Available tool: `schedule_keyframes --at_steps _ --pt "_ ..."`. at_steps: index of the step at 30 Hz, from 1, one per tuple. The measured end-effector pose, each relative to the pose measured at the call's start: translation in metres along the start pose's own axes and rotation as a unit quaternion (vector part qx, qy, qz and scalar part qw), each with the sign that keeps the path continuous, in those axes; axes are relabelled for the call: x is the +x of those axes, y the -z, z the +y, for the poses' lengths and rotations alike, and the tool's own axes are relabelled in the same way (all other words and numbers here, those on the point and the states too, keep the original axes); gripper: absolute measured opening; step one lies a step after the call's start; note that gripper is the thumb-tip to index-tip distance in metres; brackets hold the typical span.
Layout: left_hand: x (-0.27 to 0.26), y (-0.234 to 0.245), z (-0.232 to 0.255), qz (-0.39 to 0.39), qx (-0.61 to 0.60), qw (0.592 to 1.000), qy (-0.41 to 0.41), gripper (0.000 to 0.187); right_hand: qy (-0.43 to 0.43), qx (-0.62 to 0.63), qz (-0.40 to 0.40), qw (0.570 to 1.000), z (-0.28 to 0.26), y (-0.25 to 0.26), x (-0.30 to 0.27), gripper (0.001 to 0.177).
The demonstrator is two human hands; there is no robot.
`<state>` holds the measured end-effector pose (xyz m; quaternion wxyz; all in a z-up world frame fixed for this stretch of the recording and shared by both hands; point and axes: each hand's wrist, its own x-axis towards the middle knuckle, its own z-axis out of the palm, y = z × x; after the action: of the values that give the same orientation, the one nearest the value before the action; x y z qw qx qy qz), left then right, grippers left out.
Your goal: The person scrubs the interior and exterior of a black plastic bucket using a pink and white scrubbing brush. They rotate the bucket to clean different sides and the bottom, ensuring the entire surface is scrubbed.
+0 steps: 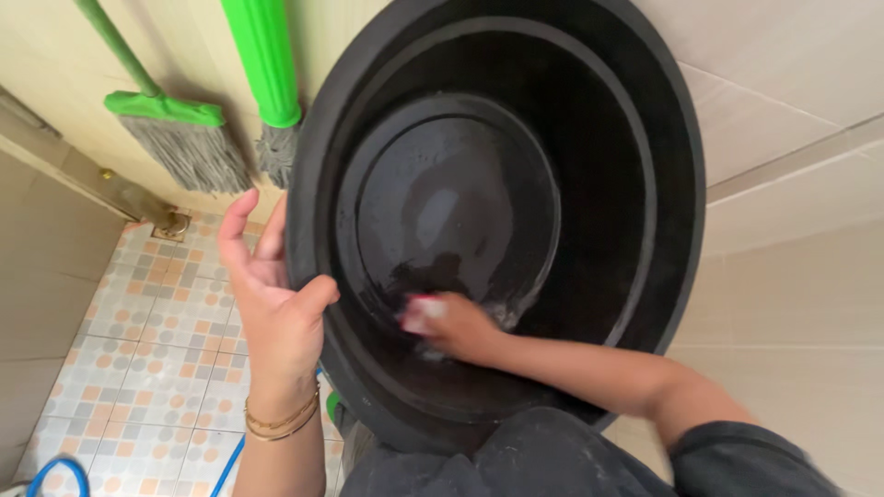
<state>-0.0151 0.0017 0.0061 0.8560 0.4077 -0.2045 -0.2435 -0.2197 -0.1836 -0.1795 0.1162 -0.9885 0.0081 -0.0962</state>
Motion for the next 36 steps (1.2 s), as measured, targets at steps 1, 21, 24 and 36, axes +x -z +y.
schedule_keyframes --at_steps 1,21,24,36 --pt "-0.003 -0.001 -0.001 -0.008 0.005 1.0 -0.004 0.093 0.039 -0.043 0.049 0.997 -0.014 -0.003 0.021 0.051" --pt "-0.005 0.003 -0.006 -0.043 0.151 0.983 -0.093 0.088 -0.249 0.332 -0.131 0.9 -0.037 -0.02 0.031 0.07" --pt "-0.013 -0.016 0.006 -0.031 0.274 0.933 -0.232 0.076 -0.257 0.466 -0.12 0.838 -0.025 -0.016 0.061 0.075" --pt "-0.088 -0.015 0.006 -0.419 0.571 0.57 -0.417 0.069 -0.116 -0.04 -0.493 0.861 0.093 0.125 -0.087 0.051"
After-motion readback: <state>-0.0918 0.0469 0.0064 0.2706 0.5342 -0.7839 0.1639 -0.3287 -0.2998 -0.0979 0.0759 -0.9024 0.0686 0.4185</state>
